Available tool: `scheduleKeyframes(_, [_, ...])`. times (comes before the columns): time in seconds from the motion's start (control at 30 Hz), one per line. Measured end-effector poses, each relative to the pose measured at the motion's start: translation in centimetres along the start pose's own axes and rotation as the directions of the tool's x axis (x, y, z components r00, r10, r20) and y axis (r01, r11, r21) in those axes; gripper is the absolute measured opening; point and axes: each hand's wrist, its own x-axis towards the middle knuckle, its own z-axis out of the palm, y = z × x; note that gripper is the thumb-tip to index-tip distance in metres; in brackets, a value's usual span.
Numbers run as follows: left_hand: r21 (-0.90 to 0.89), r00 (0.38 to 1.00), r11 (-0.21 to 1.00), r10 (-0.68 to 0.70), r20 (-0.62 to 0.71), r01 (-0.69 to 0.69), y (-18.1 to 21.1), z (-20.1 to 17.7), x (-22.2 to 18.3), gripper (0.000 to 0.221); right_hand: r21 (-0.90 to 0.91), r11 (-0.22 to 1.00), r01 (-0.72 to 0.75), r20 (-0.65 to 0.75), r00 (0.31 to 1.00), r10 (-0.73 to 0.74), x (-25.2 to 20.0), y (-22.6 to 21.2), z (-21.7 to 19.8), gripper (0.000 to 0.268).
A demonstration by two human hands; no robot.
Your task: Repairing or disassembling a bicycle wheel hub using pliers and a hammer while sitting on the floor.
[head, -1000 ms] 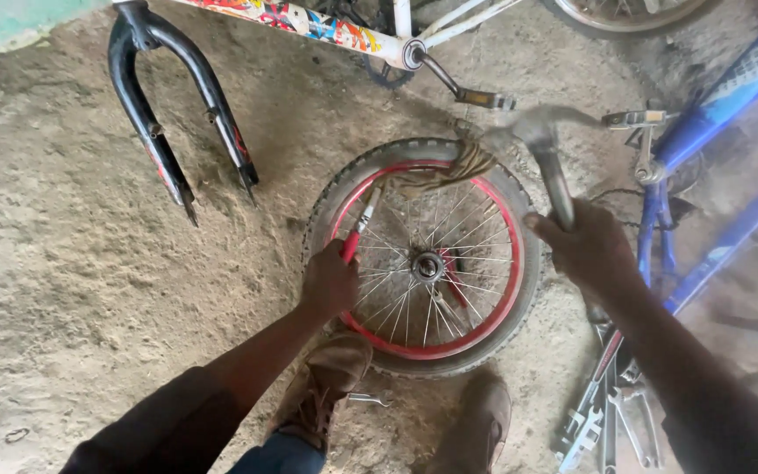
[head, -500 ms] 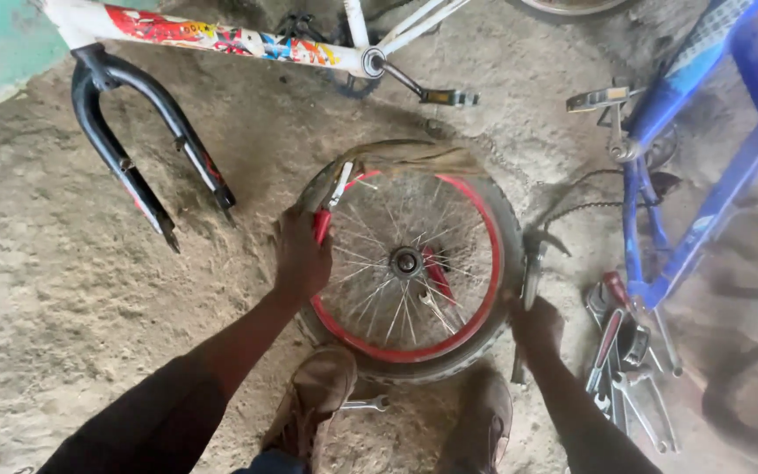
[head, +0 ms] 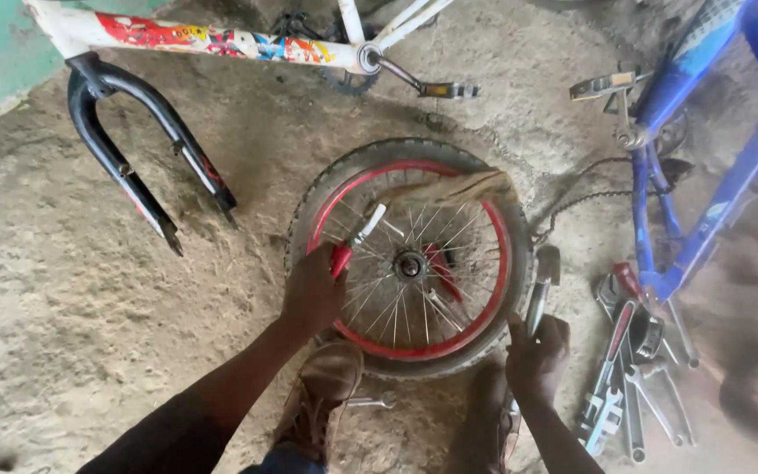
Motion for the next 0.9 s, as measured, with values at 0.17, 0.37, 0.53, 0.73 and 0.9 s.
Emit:
scheduleKeyframes(0.17, [-0.281, 0.966, 0.925, -0.235, 0.104, 0.256, 1.3, 1.3, -0.1, 0.014, 0.178, 0.931, -0.319, 0.543, 0.821, 0.177, -1.0, -5.4, -1.1, 0.009])
scheduleKeyframes(0.37, [-0.410, 0.973, 0.882, -0.209, 0.101, 0.232, 2.1, 6.3, 1.8, 0.012, 0.515, 0.830, -0.213, 0.518, 0.849, -0.104, -3.1, -6.1, 0.1, 0.045])
scheduleKeyframes(0.53, [-0.375, 0.976, 0.901, -0.200, 0.086, 0.218, 1.5, 7.8, 2.6, 0.023, 0.372, 0.911, -0.178, 0.566, 0.821, -0.071, -3.1, -4.7, 1.5, 0.033])
scheduleKeyframes(0.73, [-0.451, 0.954, 0.842, -0.238, 0.182, 0.296, 1.3, 7.9, 2.7, 0.019, 0.278, 0.958, -0.073, 0.562, 0.821, -0.100, -3.5, -4.7, 1.5, 0.033])
scheduleKeyframes(0.9, [-0.499, 0.959, 0.820, -0.214, 0.186, 0.280, 1.2, 7.9, 2.7, 0.018, 0.253, 0.965, -0.064, 0.514, 0.854, -0.078, -2.9, -5.5, 1.2, 0.025])
